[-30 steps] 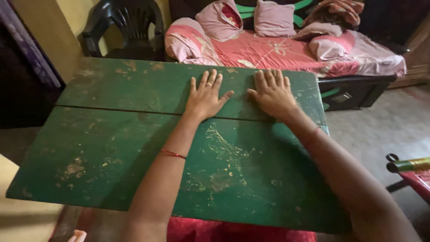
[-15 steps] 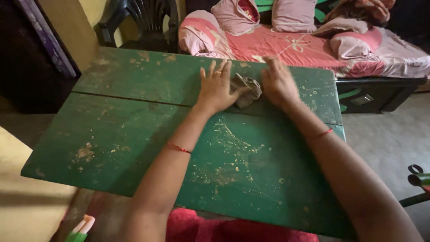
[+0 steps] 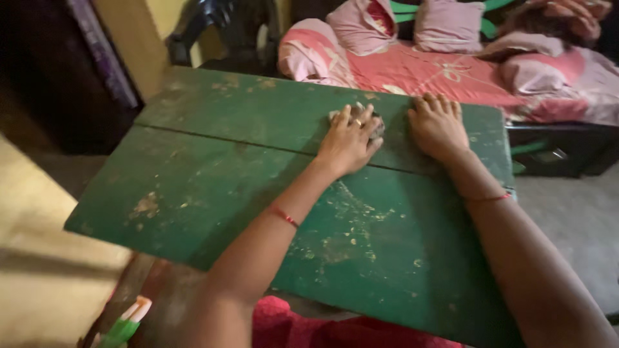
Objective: The person sands the legs and tabletop of a green wooden table using a sanding block. They work on each leg individually and then move to the tabletop surface.
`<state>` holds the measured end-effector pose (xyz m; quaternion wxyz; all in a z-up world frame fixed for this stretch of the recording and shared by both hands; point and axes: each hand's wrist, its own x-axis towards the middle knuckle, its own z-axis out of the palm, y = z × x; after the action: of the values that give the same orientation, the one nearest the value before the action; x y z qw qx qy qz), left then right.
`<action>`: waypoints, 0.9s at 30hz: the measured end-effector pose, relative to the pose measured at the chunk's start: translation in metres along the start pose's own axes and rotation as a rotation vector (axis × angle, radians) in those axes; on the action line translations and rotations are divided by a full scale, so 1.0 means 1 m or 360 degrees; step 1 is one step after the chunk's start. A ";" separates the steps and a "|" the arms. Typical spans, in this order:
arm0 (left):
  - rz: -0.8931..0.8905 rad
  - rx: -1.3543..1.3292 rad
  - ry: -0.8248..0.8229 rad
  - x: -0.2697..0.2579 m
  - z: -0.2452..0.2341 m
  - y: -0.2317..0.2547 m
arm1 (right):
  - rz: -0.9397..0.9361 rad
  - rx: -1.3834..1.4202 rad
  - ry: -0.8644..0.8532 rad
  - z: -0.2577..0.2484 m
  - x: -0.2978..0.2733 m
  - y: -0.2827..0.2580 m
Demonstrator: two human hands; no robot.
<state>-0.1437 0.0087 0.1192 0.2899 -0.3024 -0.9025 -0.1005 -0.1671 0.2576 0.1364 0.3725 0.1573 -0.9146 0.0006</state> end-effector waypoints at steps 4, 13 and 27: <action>-0.0365 0.0144 0.0381 0.009 0.006 -0.063 | -0.0028 0.0027 -0.0014 -0.004 -0.003 0.006; -0.1701 0.0224 0.0189 -0.042 -0.043 -0.184 | 0.0025 0.0111 -0.0048 0.000 0.001 0.006; -0.0134 -0.0044 -0.0286 0.030 -0.004 0.019 | 0.0097 0.0000 -0.0068 0.009 0.003 0.000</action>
<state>-0.1504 0.0369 0.1399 0.1990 -0.2760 -0.9353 -0.0977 -0.1747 0.2557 0.1319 0.3526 0.1293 -0.9267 0.0085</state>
